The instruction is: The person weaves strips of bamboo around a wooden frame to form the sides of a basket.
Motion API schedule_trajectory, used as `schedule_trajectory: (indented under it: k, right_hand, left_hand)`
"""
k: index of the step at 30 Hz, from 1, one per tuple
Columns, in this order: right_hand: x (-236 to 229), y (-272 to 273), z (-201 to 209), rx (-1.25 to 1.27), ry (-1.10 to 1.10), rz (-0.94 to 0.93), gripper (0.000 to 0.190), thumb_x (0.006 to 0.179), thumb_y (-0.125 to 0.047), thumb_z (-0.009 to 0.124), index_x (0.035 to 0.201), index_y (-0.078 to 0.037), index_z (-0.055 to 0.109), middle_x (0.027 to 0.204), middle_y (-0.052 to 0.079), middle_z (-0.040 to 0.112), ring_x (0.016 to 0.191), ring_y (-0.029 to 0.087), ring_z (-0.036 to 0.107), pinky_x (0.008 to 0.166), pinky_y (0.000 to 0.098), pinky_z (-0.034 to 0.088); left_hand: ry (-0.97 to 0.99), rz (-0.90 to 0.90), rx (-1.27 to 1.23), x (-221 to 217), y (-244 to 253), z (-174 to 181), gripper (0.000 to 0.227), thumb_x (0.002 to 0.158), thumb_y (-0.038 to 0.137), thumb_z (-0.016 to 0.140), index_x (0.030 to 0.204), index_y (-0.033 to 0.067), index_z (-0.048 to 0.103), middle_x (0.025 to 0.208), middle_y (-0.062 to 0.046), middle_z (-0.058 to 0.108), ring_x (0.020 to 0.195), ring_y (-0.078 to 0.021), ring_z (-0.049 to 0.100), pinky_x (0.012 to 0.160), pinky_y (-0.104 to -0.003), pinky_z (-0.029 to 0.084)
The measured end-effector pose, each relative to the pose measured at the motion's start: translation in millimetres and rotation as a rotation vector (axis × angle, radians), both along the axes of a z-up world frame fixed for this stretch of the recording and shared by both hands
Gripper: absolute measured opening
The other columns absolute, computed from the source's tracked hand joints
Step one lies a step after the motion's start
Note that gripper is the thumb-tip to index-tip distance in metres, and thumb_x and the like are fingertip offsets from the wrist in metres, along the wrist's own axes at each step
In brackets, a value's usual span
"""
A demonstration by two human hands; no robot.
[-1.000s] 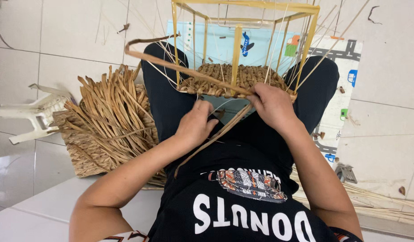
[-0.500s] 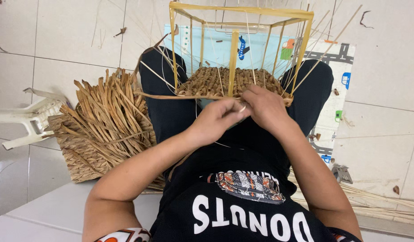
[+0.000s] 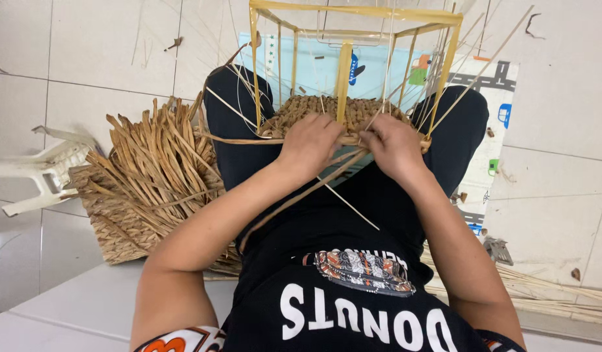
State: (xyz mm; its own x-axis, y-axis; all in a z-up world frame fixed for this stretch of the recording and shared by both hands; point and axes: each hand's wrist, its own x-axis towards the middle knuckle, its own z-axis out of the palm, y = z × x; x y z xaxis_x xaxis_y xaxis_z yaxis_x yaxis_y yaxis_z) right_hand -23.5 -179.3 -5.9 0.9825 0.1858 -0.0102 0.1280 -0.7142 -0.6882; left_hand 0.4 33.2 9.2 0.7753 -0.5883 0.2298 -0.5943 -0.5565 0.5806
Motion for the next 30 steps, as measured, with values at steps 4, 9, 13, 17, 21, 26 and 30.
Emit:
schedule_trajectory:
  k: [4,9,13,17,21,26,30]
  right_hand:
    - [-1.2,3.8,-8.8,-0.002,0.036,-0.115,0.009,0.093,-0.016,0.073,0.096,-0.008,0.074,0.081,0.013,0.071,0.078,0.032,0.07,0.07,0.0427,0.053]
    - [12.3,-1.1,-6.9,0.082,0.193,-0.125,0.014,0.096,-0.02,0.07,0.092,-0.007,0.073,0.078,0.01,0.073,0.071,0.027,0.073,0.065,0.0386,0.054]
    - [12.7,-2.3,-9.6,0.062,0.115,-0.091,0.014,0.097,-0.02,0.071,0.095,-0.006,0.074,0.08,0.012,0.073,0.073,0.029,0.072,0.065,0.0393,0.053]
    - [16.2,-3.6,-12.4,0.032,0.211,-0.11,0.018,0.097,-0.022,0.07,0.09,-0.005,0.072,0.075,0.013,0.072,0.069,0.028,0.071,0.064,0.0394,0.053]
    - [17.7,-5.3,-12.7,0.037,0.208,-0.077,0.021,0.098,-0.021,0.071,0.087,-0.003,0.07,0.074,0.013,0.07,0.067,0.026,0.07,0.064,0.039,0.052]
    - [11.6,-0.1,6.9,0.09,0.264,-0.15,0.017,0.096,-0.021,0.069,0.101,-0.004,0.068,0.078,0.011,0.073,0.069,0.024,0.073,0.065,0.0362,0.054]
    - [1.7,2.2,25.1,0.009,0.119,-0.253,0.027,0.101,-0.022,0.07,0.114,0.0,0.063,0.088,0.012,0.075,0.082,0.025,0.076,0.071,0.0357,0.057]
  left_hand:
    - [-0.063,0.032,0.149,-10.6,3.3,-31.6,0.012,0.083,0.006,0.07,0.094,0.0076,0.066,0.094,-0.01,0.064,0.093,-0.0326,0.062,0.078,-0.046,0.05]
    - [-0.058,0.044,-0.023,-33.3,7.0,-16.0,0.017,0.082,0.004,0.067,0.099,0.0059,0.065,0.099,-0.012,0.066,0.098,-0.0337,0.063,0.085,-0.046,0.052]
    - [0.509,0.111,0.074,-38.4,4.5,-19.0,0.036,0.09,0.029,0.073,0.107,0.0004,0.061,0.101,-0.019,0.068,0.097,-0.0389,0.067,0.081,-0.048,0.053]
    - [0.68,0.042,0.291,-48.2,2.4,-13.6,0.022,0.094,0.023,0.065,0.106,0.0047,0.065,0.097,-0.018,0.071,0.095,-0.0389,0.07,0.082,-0.051,0.054]
    - [0.262,-0.01,0.425,-31.7,2.8,-7.1,0.016,0.092,0.006,0.058,0.106,0.0023,0.064,0.102,-0.017,0.068,0.089,-0.0355,0.072,0.071,-0.047,0.058]
    - [0.35,-0.04,0.464,41.4,1.2,-21.8,0.017,0.088,0.01,0.058,0.1,0.0068,0.07,0.097,-0.017,0.071,0.091,-0.0382,0.07,0.074,-0.05,0.055]
    - [0.607,0.017,0.432,44.6,4.2,-20.5,0.017,0.095,0.018,0.058,0.1,0.0078,0.07,0.093,-0.017,0.072,0.092,-0.0394,0.068,0.078,-0.053,0.051]
